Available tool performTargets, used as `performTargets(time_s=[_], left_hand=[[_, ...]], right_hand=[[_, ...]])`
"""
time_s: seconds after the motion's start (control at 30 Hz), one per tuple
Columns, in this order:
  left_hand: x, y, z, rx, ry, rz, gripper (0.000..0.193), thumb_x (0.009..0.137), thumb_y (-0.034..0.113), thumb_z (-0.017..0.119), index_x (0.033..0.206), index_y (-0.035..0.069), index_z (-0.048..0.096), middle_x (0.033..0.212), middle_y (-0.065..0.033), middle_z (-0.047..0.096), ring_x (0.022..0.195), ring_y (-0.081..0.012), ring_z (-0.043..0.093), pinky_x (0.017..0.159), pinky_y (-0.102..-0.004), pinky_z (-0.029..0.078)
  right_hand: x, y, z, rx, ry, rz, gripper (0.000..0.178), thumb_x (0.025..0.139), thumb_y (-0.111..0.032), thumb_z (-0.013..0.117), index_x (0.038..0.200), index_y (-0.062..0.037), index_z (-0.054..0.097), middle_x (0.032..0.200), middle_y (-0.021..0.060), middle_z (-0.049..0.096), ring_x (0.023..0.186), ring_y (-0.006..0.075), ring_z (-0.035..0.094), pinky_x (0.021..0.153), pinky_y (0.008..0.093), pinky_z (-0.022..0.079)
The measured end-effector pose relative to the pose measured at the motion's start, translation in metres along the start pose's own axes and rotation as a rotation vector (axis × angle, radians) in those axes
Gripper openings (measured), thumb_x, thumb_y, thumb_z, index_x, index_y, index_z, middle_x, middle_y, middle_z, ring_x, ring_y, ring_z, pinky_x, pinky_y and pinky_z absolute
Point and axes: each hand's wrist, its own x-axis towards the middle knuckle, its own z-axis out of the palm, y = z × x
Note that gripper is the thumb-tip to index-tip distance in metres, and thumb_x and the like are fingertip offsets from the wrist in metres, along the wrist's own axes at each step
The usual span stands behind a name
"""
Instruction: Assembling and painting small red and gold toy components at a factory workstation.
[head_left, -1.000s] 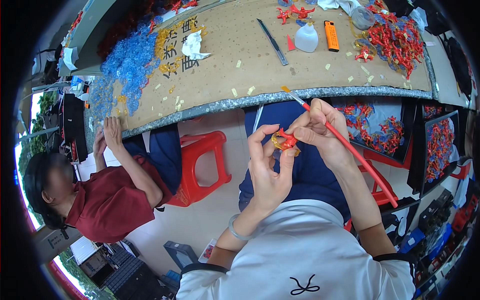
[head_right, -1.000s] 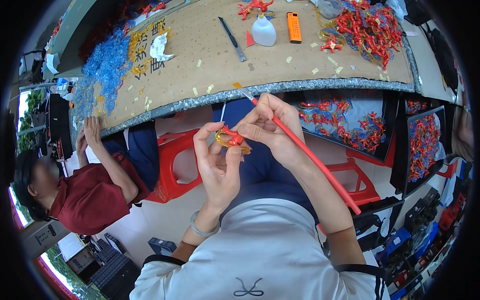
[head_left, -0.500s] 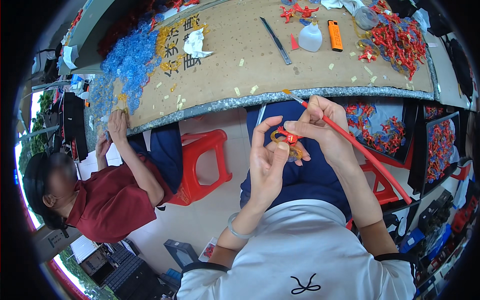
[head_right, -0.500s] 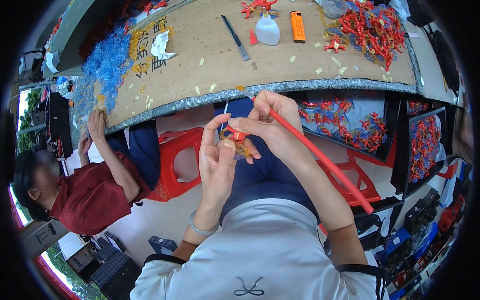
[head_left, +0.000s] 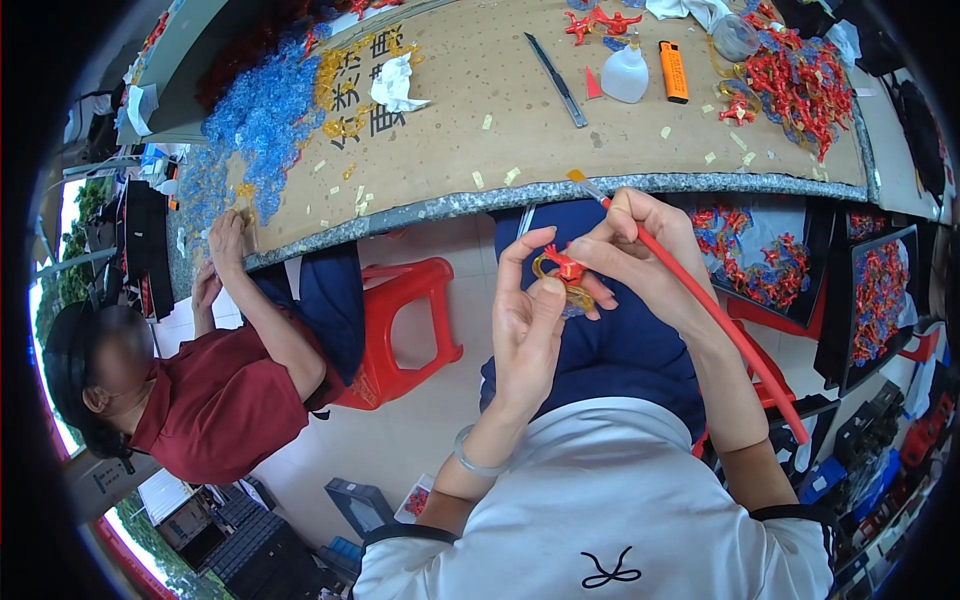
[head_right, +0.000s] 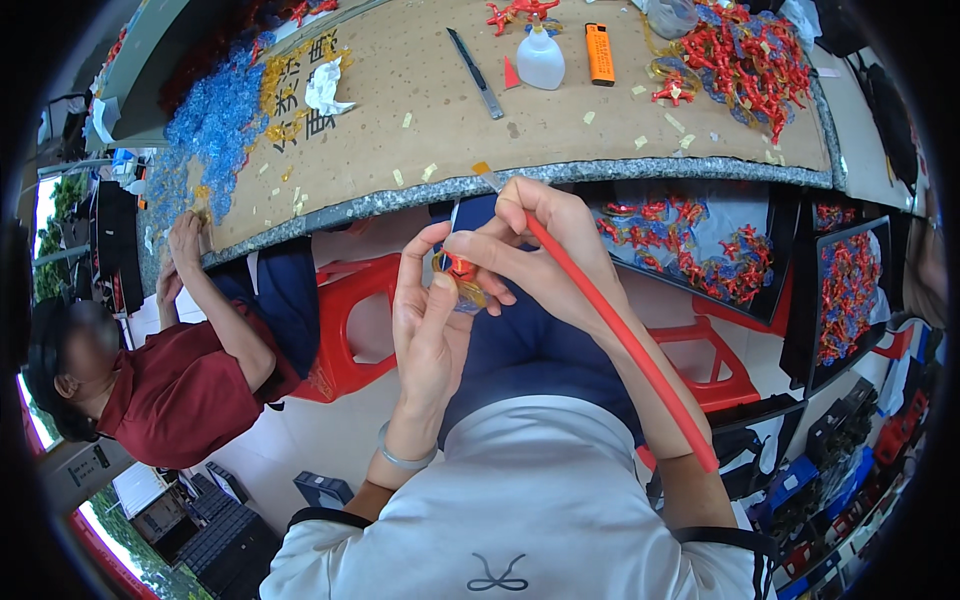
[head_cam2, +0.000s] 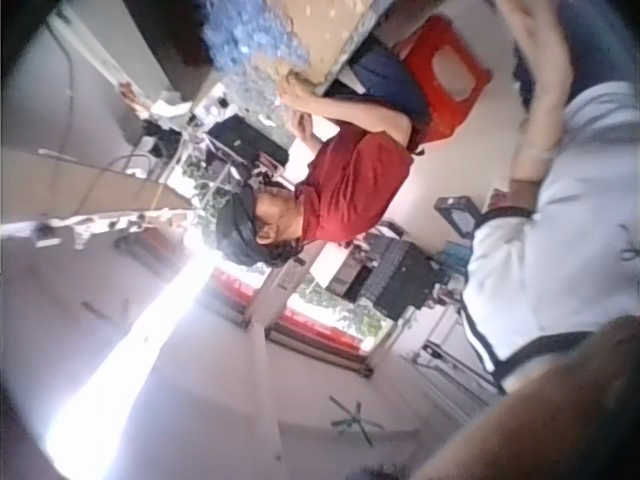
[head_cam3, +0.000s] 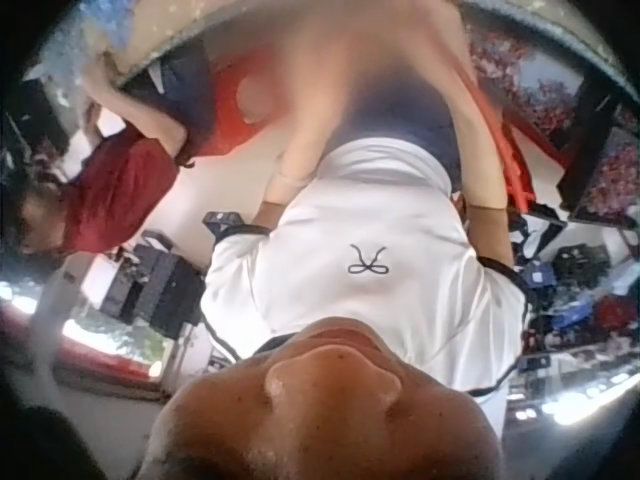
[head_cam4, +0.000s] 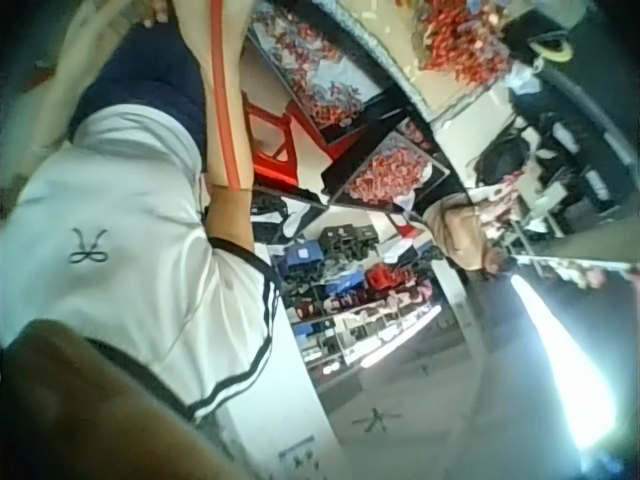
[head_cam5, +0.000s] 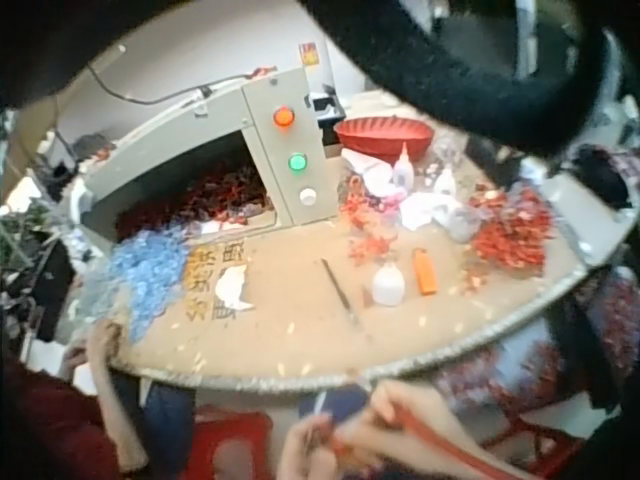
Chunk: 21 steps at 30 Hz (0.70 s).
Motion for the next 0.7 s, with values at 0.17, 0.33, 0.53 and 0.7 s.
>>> performTargets(time_s=[0.17,0.33,0.53,0.7], left_hand=[[0.002,-0.002,-0.001,0.048,0.017,0.063,0.041,0.097,0.02,0.047,0.13,0.003,0.033,0.1,-0.0155,0.06,0.08,-0.0211,0.063,0.068,-0.0296,0.05],[-0.001,-0.002,0.003,0.132,0.013,0.106,0.041,0.096,0.016,0.047,0.13,0.002,0.03,0.096,-0.0158,0.062,0.081,-0.0196,0.065,0.068,-0.0268,0.051],[-0.003,0.003,0.007,0.177,0.044,0.16,0.038,0.095,0.011,0.048,0.127,0.001,0.03,0.096,-0.0184,0.06,0.082,-0.0213,0.065,0.071,-0.0301,0.053],[-0.003,-0.002,0.003,0.146,0.001,0.232,0.026,0.095,0.008,0.048,0.118,-0.001,0.038,0.102,-0.0165,0.057,0.086,-0.022,0.064,0.079,-0.034,0.054]], right_hand=[[-0.003,0.004,0.0,-0.082,0.015,-0.105,0.039,0.081,0.0,0.067,0.071,-0.0109,0.031,0.066,0.0119,0.063,0.05,0.0071,0.052,0.04,0.0213,0.042],[-0.003,0.007,-0.003,-0.016,0.023,-0.032,0.04,0.08,0.0,0.068,0.07,-0.0118,0.031,0.064,0.0117,0.061,0.049,0.007,0.052,0.039,0.0202,0.039],[-0.002,0.013,-0.002,0.012,0.041,-0.097,0.038,0.081,0.0,0.067,0.07,-0.0115,0.032,0.062,0.0106,0.06,0.049,0.0065,0.051,0.039,0.0199,0.037],[-0.001,0.016,-0.002,0.051,-0.002,-0.107,0.036,0.082,0.003,0.065,0.072,-0.0104,0.033,0.065,0.0113,0.06,0.051,0.0059,0.05,0.041,0.0195,0.037]])
